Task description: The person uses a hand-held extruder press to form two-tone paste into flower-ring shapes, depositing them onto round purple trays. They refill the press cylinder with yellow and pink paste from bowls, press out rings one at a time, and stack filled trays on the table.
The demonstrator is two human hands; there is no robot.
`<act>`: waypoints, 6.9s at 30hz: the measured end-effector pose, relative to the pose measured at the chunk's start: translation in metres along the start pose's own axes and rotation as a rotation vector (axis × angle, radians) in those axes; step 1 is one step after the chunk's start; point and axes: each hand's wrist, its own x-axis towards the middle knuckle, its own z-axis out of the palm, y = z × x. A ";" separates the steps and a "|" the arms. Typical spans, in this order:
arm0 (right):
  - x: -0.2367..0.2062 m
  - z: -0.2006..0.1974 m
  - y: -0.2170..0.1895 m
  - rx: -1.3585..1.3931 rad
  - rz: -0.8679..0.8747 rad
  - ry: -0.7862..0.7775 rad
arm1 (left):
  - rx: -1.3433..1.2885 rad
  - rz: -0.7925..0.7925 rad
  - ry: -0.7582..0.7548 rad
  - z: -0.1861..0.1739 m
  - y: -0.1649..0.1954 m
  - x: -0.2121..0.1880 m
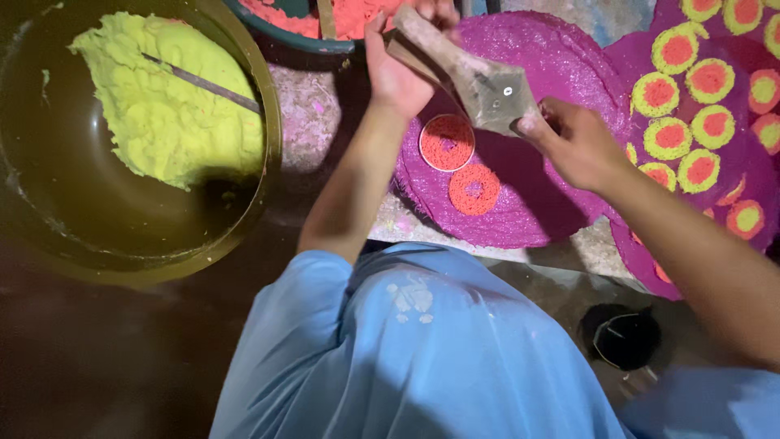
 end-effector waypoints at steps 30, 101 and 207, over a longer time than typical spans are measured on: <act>-0.129 0.078 0.104 1.301 -0.278 0.409 | 1.918 -0.127 0.054 -0.019 -0.001 -0.025; -0.043 0.005 0.032 -0.091 0.144 -0.007 | -0.123 0.028 0.117 0.014 -0.071 -0.014; 0.228 0.080 -0.207 0.428 -0.405 0.313 | 2.574 0.489 0.197 0.017 0.271 0.085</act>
